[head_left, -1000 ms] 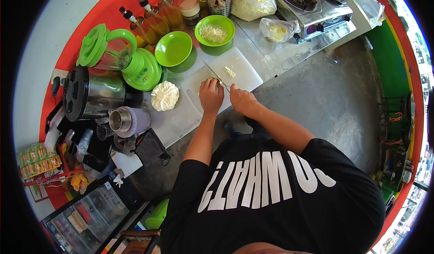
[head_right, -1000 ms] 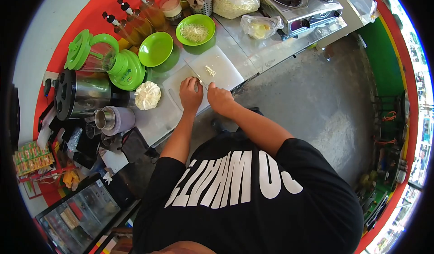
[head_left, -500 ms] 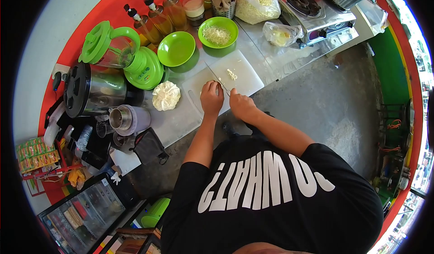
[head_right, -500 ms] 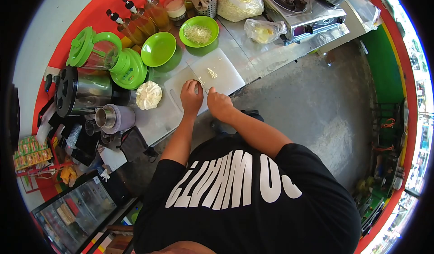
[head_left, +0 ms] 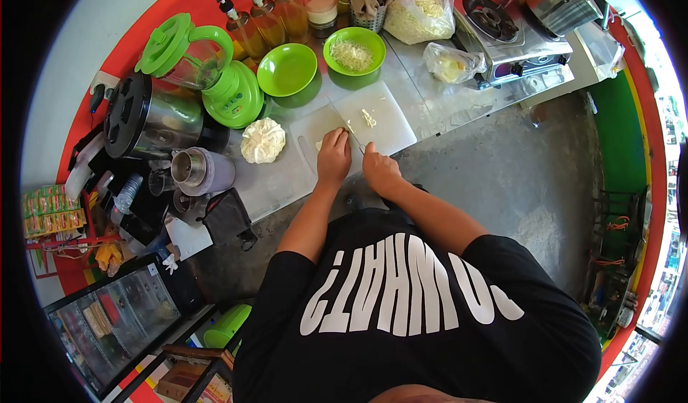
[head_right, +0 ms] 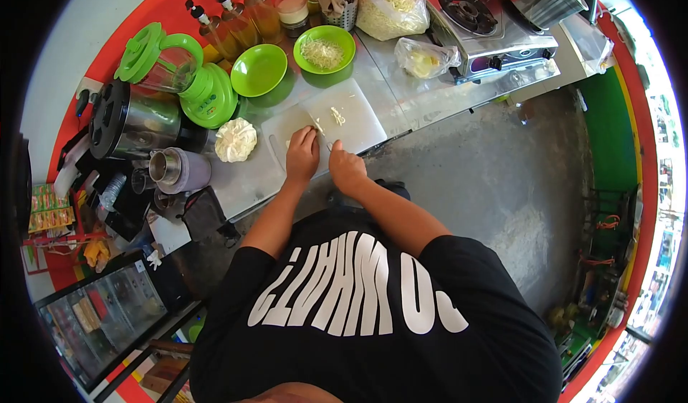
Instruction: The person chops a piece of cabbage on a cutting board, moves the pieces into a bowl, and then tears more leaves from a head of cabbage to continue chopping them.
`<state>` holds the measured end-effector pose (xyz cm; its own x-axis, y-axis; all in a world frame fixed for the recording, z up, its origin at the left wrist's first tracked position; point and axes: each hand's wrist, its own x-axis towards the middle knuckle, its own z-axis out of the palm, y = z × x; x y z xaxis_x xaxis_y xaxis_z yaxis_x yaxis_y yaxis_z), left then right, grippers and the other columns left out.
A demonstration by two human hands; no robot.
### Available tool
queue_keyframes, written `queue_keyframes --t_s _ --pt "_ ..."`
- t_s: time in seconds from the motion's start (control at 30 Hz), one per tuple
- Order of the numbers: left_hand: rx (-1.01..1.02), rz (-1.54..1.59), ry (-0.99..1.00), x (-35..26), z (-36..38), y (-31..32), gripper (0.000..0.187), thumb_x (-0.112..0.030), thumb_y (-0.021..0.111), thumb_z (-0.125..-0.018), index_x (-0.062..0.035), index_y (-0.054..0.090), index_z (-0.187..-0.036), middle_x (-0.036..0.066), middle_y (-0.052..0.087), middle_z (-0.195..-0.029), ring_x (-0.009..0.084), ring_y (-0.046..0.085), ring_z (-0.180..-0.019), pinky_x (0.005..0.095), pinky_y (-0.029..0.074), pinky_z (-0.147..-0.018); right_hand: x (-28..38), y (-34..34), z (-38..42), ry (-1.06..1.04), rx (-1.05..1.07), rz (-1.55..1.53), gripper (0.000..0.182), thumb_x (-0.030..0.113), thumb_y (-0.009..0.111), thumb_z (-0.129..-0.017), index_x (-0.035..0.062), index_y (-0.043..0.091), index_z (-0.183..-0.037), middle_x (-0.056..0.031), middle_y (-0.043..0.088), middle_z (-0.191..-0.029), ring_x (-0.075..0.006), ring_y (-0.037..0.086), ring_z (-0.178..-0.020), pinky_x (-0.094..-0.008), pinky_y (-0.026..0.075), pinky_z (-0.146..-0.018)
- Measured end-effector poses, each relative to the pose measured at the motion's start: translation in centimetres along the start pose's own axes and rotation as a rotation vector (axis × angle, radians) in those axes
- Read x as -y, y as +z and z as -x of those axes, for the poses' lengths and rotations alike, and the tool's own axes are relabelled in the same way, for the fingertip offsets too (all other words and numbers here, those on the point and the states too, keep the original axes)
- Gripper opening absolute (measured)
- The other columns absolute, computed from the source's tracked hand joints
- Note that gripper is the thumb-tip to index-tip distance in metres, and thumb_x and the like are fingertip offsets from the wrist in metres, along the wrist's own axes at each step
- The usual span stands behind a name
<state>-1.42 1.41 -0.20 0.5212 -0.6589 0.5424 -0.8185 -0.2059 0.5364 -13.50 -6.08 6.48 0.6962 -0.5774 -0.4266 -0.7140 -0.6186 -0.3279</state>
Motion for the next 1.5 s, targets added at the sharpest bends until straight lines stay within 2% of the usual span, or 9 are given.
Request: queue_keyframes --t_s 0.23,0.33,0.6,0.7,1.03,1.23,1.33,1.4,1.5 --pt "0.069 -0.209 0.007 -1.2 -0.1 -1.1 0.021 -0.003 0.064 -0.086 -0.0030 0.072 -0.104 0.008 0.067 -0.117 0.0278 0.061 -0.111 0.0444 0.045 -0.094 0.3 -1.2 -1.3 -0.075 -0.012 0.052 0.020 0.006 0.053 -0.096 -0.0030 0.045 -0.112 -0.0287 0.072 -0.094 -0.0436 0.073 -0.094 -0.0474 0.060 -0.082" --pt "0.056 -0.170 -0.012 -1.0 -0.1 -1.2 0.023 -0.004 0.065 -0.085 -0.0044 0.072 -0.106 0.006 0.066 -0.119 0.0272 0.059 -0.113 0.0445 0.042 -0.094 0.4 -0.7 -0.7 -0.064 0.017 0.099 0.025 0.009 0.057 -0.096 -0.0031 0.045 -0.114 -0.0233 0.074 -0.095 -0.0384 0.075 -0.092 -0.0437 0.061 -0.079" --pt "0.081 -0.121 -0.067 -0.4 0.1 -0.9 0.024 -0.007 0.065 -0.085 -0.0080 0.071 -0.108 0.007 0.064 -0.118 0.0286 0.058 -0.113 0.0440 0.043 -0.092 1.2 -2.0 -2.5 -0.092 0.089 0.058 0.041 0.001 0.070 -0.085 -0.0050 0.042 -0.115 -0.0295 0.072 -0.100 -0.0430 0.073 -0.099 -0.0474 0.059 -0.085" --pt "0.060 -0.119 -0.084 -0.4 -0.1 -0.8 0.022 -0.007 0.065 -0.085 -0.0078 0.070 -0.106 0.006 0.064 -0.117 0.0283 0.059 -0.111 0.0439 0.043 -0.091 0.7 -2.1 -0.8 -0.101 0.093 0.095 0.033 0.008 0.063 -0.092 -0.0048 0.044 -0.115 -0.0260 0.073 -0.099 -0.0385 0.074 -0.097 -0.0437 0.061 -0.082" --pt "0.044 -0.108 -0.090 -0.5 -0.1 -0.8 0.019 -0.006 0.065 -0.086 -0.0079 0.069 -0.104 0.005 0.065 -0.114 0.0267 0.060 -0.110 0.0422 0.043 -0.089 0.1 -2.2 -2.0 -0.149 0.040 0.192 0.032 0.009 0.061 -0.093 -0.0037 0.044 -0.116 -0.0249 0.074 -0.097 -0.0366 0.075 -0.093 -0.0435 0.061 -0.079" --pt "0.008 -0.081 -0.103 -0.3 -0.2 -0.8 0.018 -0.007 0.066 -0.087 -0.0089 0.070 -0.105 0.005 0.066 -0.113 0.0279 0.061 -0.109 0.0419 0.043 -0.088 -0.1 -0.1 -1.1 -0.078 0.033 0.111 0.033 0.009 0.063 -0.092 -0.0044 0.044 -0.115 -0.0239 0.074 -0.095 -0.0371 0.076 -0.091 -0.0422 0.061 -0.079" --pt "0.023 -0.076 -0.106 -0.3 -0.2 -0.8 0.019 -0.007 0.066 -0.087 -0.0090 0.069 -0.106 0.006 0.066 -0.113 0.0283 0.061 -0.109 0.0420 0.043 -0.088 0.5 -1.2 -2.0 -0.060 0.073 0.071 0.044 0.001 0.073 -0.082 -0.0036 0.043 -0.114 -0.0271 0.072 -0.101 -0.0415 0.073 -0.100 -0.0467 0.059 -0.085" --pt "0.036 -0.073 -0.102 -0.2 -0.3 -0.9 0.022 -0.008 0.066 -0.087 -0.0090 0.069 -0.108 0.006 0.067 -0.114 0.0285 0.061 -0.109 0.0423 0.043 -0.088 0.9 -2.6 -2.0 -0.125 0.124 0.197 0.033 0.008 0.061 -0.093 -0.0047 0.043 -0.118 -0.0257 0.074 -0.097 -0.0384 0.075 -0.095 -0.0429 0.061 -0.081" --pt "0.045 -0.062 -0.114 -0.4 -0.4 -1.0 0.024 -0.008 0.066 -0.086 -0.0083 0.068 -0.110 0.007 0.067 -0.115 0.0290 0.061 -0.110 0.0423 0.043 -0.088 1.4 -2.9 -0.8 -0.090 0.174 0.189 0.038 0.008 0.063 -0.092 -0.0060 0.042 -0.120 -0.0263 0.073 -0.100 -0.0380 0.074 -0.097 -0.0432 0.060 -0.083"
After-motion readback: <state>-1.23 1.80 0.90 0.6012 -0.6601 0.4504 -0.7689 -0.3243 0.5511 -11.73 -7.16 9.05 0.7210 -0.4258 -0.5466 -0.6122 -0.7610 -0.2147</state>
